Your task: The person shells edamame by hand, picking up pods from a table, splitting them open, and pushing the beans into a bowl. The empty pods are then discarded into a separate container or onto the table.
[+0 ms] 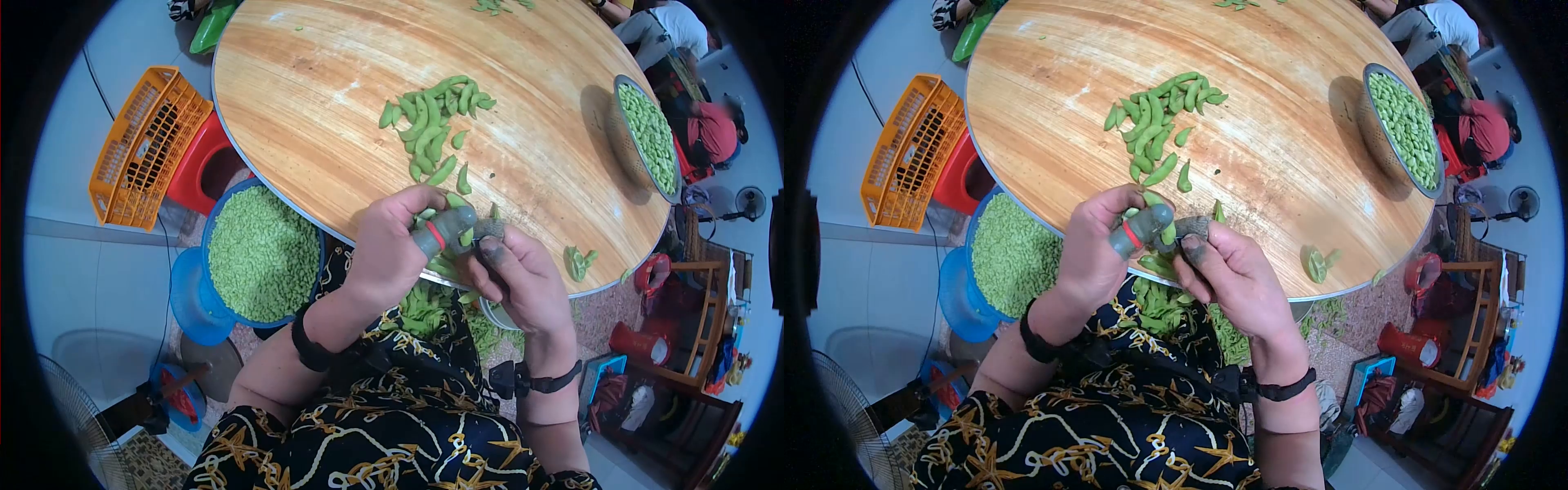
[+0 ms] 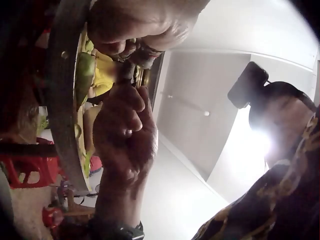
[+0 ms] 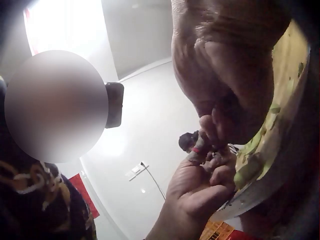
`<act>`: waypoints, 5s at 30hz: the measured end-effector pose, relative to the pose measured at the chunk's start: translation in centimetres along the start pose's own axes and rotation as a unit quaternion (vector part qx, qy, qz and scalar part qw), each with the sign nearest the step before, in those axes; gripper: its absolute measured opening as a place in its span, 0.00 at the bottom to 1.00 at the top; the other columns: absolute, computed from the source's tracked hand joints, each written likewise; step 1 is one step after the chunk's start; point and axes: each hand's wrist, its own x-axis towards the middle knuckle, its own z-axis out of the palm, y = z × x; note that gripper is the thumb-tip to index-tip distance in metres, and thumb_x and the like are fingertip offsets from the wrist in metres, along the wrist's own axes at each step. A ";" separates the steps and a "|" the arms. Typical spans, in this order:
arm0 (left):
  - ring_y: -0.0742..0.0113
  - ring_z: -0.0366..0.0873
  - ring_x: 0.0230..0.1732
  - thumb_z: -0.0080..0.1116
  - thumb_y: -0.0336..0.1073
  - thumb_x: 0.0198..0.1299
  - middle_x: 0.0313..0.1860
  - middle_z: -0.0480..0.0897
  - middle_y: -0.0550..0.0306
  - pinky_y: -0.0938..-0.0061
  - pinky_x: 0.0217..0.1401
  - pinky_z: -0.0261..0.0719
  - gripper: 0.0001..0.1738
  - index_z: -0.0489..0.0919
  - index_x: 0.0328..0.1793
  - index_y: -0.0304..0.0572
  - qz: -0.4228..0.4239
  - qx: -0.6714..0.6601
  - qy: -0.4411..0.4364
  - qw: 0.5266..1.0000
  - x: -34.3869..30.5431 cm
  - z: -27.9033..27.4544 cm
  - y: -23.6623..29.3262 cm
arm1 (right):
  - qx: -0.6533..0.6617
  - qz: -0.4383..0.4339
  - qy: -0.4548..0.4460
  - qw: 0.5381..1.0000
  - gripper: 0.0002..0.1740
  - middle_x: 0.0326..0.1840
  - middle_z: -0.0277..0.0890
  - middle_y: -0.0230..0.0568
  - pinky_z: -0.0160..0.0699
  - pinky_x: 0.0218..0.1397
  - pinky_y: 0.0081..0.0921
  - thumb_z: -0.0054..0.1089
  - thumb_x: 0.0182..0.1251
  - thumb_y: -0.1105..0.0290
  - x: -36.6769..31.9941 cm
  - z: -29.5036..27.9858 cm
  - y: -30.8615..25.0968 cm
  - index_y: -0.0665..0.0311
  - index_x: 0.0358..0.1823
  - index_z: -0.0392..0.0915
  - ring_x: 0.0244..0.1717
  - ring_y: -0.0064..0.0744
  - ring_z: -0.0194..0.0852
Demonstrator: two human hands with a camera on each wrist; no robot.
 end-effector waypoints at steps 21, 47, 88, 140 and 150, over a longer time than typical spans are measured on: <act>0.81 0.71 0.33 0.56 0.26 0.56 0.35 0.76 0.65 0.84 0.34 0.71 0.13 0.76 0.48 0.37 -0.003 -0.007 -0.082 0.997 0.1 -0.2 -0.2 | 0.006 0.016 0.122 0.992 0.06 0.18 0.66 0.24 0.49 0.17 0.11 0.52 0.66 0.69 0.3 0.5 -0.1 0.64 0.34 0.75 0.16 0.11 0.52; 0.78 0.72 0.28 0.54 0.24 0.57 0.31 0.75 0.63 0.89 0.29 0.69 0.07 0.72 0.41 0.39 -0.094 -0.152 -0.116 0.977 0.7 -0.8 0.5 | -0.049 -0.084 0.142 0.985 0.06 0.25 0.71 0.25 0.61 0.27 0.10 0.58 0.60 0.73 1.4 0.3 -0.7 0.68 0.36 0.75 0.24 0.10 0.62; 0.50 0.70 0.55 0.55 0.27 0.48 0.51 0.75 0.42 0.68 0.55 0.69 0.17 0.79 0.47 0.41 0.037 0.656 0.364 0.660 -4.5 -25.8 -2.7 | -0.696 -0.067 0.234 0.676 0.11 0.29 0.75 0.54 0.71 0.35 0.43 0.57 0.57 0.64 4.9 1.1 -0.9 0.65 0.33 0.73 0.33 0.55 0.74; 0.75 0.77 0.35 0.54 0.22 0.55 0.38 0.79 0.57 0.83 0.35 0.75 0.13 0.72 0.49 0.33 0.014 0.116 -0.093 0.989 -0.7 -0.7 1.4 | -0.058 -0.020 0.128 0.990 0.07 0.19 0.68 0.26 0.63 0.25 0.14 0.50 0.64 0.73 0.2 0.7 0.1 0.70 0.34 0.75 0.22 0.14 0.62; 0.84 0.68 0.25 0.43 0.26 0.61 0.26 0.74 0.66 0.90 0.26 0.64 0.08 0.74 0.43 0.38 -0.079 -0.048 -0.073 0.993 -0.8 -3.1 1.7 | -0.211 -0.121 0.114 0.963 0.07 0.16 0.68 0.39 0.65 0.23 0.20 0.51 0.63 0.72 1.3 1.4 0.5 0.68 0.33 0.76 0.18 0.19 0.63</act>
